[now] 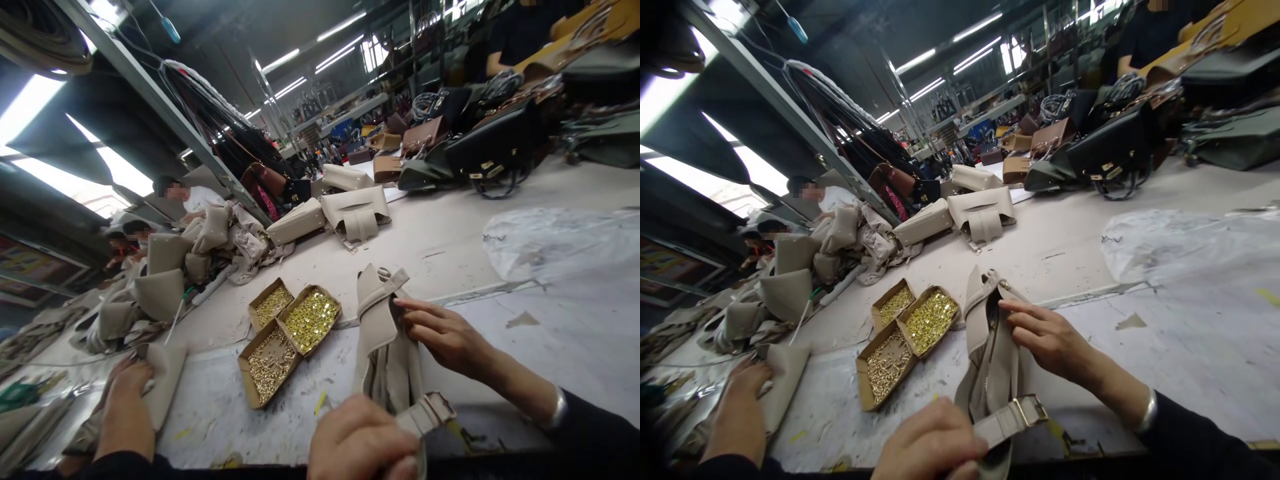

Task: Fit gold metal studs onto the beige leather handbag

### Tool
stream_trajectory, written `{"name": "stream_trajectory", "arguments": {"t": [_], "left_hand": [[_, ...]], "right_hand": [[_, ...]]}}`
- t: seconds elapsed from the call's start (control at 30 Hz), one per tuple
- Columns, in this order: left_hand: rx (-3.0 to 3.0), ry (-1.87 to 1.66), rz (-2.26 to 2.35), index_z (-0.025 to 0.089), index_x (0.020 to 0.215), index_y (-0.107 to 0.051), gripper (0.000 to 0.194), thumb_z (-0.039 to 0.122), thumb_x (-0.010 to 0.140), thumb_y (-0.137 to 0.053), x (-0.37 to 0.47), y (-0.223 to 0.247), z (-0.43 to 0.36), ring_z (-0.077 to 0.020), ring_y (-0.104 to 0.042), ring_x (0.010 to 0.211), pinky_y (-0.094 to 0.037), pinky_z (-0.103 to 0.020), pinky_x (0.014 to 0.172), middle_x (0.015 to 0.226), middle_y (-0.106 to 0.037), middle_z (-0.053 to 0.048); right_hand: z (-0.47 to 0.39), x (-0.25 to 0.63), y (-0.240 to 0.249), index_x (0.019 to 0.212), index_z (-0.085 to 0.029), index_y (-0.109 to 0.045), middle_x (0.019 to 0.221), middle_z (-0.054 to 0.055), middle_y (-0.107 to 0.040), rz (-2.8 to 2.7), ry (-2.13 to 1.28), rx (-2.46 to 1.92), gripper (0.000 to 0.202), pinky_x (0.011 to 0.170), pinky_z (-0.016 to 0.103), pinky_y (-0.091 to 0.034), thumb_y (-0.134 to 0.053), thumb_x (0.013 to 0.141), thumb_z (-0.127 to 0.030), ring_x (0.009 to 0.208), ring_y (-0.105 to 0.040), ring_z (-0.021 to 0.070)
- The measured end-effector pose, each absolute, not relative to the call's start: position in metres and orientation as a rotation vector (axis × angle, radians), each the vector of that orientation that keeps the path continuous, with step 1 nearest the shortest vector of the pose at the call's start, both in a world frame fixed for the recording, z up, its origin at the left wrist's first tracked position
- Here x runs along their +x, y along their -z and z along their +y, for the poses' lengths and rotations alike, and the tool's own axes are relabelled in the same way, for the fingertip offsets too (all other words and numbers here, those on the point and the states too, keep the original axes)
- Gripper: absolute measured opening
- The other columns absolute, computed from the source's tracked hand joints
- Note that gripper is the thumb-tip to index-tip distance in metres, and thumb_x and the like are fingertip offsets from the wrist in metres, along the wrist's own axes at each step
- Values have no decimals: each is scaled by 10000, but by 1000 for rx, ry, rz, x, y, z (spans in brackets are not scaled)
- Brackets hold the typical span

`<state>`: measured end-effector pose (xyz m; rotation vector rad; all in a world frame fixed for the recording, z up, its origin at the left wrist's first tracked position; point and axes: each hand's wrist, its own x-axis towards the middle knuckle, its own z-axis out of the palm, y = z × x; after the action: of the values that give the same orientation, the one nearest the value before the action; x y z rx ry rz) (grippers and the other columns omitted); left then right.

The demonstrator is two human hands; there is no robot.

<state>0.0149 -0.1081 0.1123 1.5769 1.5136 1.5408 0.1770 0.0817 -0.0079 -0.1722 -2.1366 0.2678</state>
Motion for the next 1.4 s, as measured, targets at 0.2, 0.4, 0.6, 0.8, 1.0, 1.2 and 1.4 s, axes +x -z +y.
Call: {"name": "stream_trajectory", "arguments": {"t": [0.2,0.4,0.6,0.8,1.0,1.2,1.4], "left_hand": [[1814,-973,1501,244,1113,-765,298,107,859,-691,10,-130,-27,-247,-669,1165,-526,-407,1041,1215,-723,-107],[1486,-1282,1831,181,1001,-753,177,232,905,-612,-34,-73,0,-272,-674,1143,-487,-452,1085,1131,-754,-121],[1842,-1061,1976,181,1041,-713,254,136,948,-481,-35,-63,-7,-234,-686,1038,-555,-387,963,1079,-740,-102],[2085,-367,1940,105,1205,-666,351,110,922,-458,-11,-66,21,-367,-660,1164,-531,-535,1025,1230,-704,-225],[1797,-422,1611,174,1143,-729,297,215,897,-569,-9,-41,72,-365,-681,1170,-538,-502,1026,1242,-736,-163],[1679,-515,1572,169,1178,-716,330,187,879,-577,-1,-44,79,-295,-674,1193,-518,-428,1085,1181,-759,-99],[1780,-326,1851,156,1225,-682,410,230,822,-656,-12,-98,41,-387,-664,1126,-511,-542,1012,1193,-717,-173]], "right_hand": [[85,181,7,916,-192,-609,971,111,-731,-2087,-245,-109,221,1017,418,-608,-460,858,-40,1313,-621,274],[83,185,14,889,-199,-599,948,71,-733,-2015,-180,-213,237,990,385,-599,-469,854,-4,1248,-656,249],[83,180,15,887,-176,-604,972,80,-734,-1981,-223,-210,218,1032,364,-567,-496,867,12,1257,-639,245],[82,180,15,893,-166,-609,981,93,-726,-1987,-213,-185,264,1053,368,-562,-454,840,40,1266,-625,247],[83,182,17,882,-173,-592,975,93,-718,-1985,-233,-162,255,1045,364,-568,-445,843,31,1290,-609,245],[84,184,18,900,-185,-593,982,88,-716,-2012,-249,-177,259,1054,380,-555,-448,851,23,1291,-606,244],[83,184,17,903,-195,-600,980,68,-723,-1995,-223,-253,212,1035,378,-549,-490,887,-14,1237,-629,246]]}}
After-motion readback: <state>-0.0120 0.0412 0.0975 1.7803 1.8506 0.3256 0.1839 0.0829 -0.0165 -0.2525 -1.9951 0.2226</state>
